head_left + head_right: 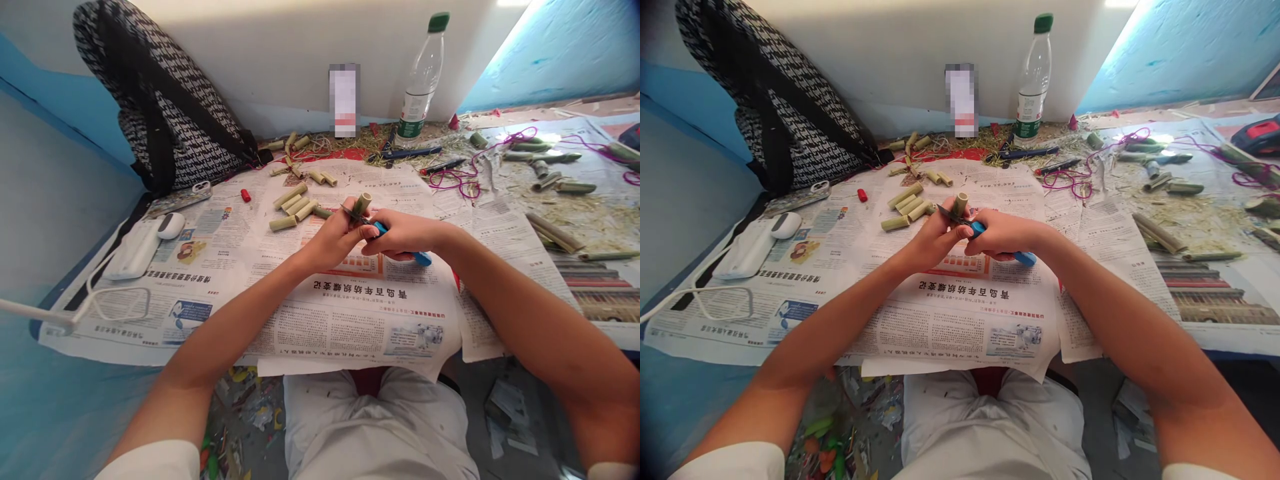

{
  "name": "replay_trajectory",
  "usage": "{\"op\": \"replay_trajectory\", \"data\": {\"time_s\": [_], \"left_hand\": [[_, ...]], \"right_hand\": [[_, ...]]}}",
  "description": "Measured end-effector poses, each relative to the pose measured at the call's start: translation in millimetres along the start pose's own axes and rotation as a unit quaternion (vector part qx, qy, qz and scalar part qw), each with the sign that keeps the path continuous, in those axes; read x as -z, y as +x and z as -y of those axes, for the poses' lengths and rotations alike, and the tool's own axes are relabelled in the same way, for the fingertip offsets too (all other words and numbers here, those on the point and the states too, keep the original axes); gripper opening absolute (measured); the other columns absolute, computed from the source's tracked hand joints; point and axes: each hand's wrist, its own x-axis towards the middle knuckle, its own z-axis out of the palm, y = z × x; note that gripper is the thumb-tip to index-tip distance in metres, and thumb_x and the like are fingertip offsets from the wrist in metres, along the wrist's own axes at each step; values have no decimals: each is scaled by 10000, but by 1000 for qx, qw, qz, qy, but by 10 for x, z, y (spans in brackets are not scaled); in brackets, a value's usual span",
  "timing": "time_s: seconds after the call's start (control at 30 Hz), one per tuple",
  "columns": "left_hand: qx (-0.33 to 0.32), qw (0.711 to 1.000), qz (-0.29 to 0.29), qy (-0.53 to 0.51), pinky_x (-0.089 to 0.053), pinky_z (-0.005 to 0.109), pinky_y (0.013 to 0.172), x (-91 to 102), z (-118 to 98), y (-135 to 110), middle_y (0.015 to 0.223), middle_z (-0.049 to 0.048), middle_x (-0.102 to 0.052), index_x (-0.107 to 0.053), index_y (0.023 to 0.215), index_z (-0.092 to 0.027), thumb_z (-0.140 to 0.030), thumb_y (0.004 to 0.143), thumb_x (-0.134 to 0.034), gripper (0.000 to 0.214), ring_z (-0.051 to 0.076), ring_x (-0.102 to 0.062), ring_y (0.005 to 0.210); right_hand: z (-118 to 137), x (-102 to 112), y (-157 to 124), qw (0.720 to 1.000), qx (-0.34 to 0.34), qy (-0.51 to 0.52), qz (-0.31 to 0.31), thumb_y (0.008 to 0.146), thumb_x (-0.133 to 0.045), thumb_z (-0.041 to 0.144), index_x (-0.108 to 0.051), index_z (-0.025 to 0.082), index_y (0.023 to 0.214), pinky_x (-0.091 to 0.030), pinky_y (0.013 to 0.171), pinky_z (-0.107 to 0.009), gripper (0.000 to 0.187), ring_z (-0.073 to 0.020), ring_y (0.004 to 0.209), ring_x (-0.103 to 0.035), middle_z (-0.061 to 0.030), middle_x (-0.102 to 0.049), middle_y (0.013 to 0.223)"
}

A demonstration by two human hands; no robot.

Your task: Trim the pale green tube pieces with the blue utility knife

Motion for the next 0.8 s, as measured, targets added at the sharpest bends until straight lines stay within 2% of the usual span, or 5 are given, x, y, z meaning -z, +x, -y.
{"op": "replay_trajectory", "data": {"time_s": [0.23,0.43,0.57,0.67,0.8], "left_hand": [[-9,1000,-8,12,-518,350,828,-5,-18,-2,1013,41,-649,-533,1045,-234,-712,918,-715,527,185,-616,931],[19,999,-32,12,-514,350,863,15,7,1,979,29,-614,-523,1026,-225,-744,897,-713,567,184,-586,929],[25,999,-37,13,-490,349,847,17,14,0,953,23,-608,-539,1021,-218,-743,906,-700,562,180,-571,900],[24,999,-41,21,-473,356,835,17,-7,0,935,22,-601,-545,990,-217,-744,912,-690,553,182,-558,880],[30,996,-54,57,-469,357,813,28,-34,-3,912,21,-592,-526,938,-221,-745,925,-673,545,186,-544,868]], "right_hand": [[44,-21,-26,1000,7,8,10,811,-744,235,-399,252,765,-301,370,-242,348,-100,352,-397,96,-383,483],[187,-101,-44,991,-33,-66,-111,792,-717,210,-426,249,756,-299,398,-269,296,-118,393,-419,67,-397,470],[205,-124,-36,987,-35,-80,-131,795,-713,233,-409,250,758,-295,440,-288,307,-117,446,-387,66,-371,508],[181,-132,-8,980,-10,-116,-163,800,-700,228,-419,234,727,-269,498,-295,290,-104,518,-339,52,-382,568],[155,-154,31,956,30,-188,-222,808,-675,206,-490,209,706,-256,579,-311,211,-118,619,-334,26,-437,622]]}}
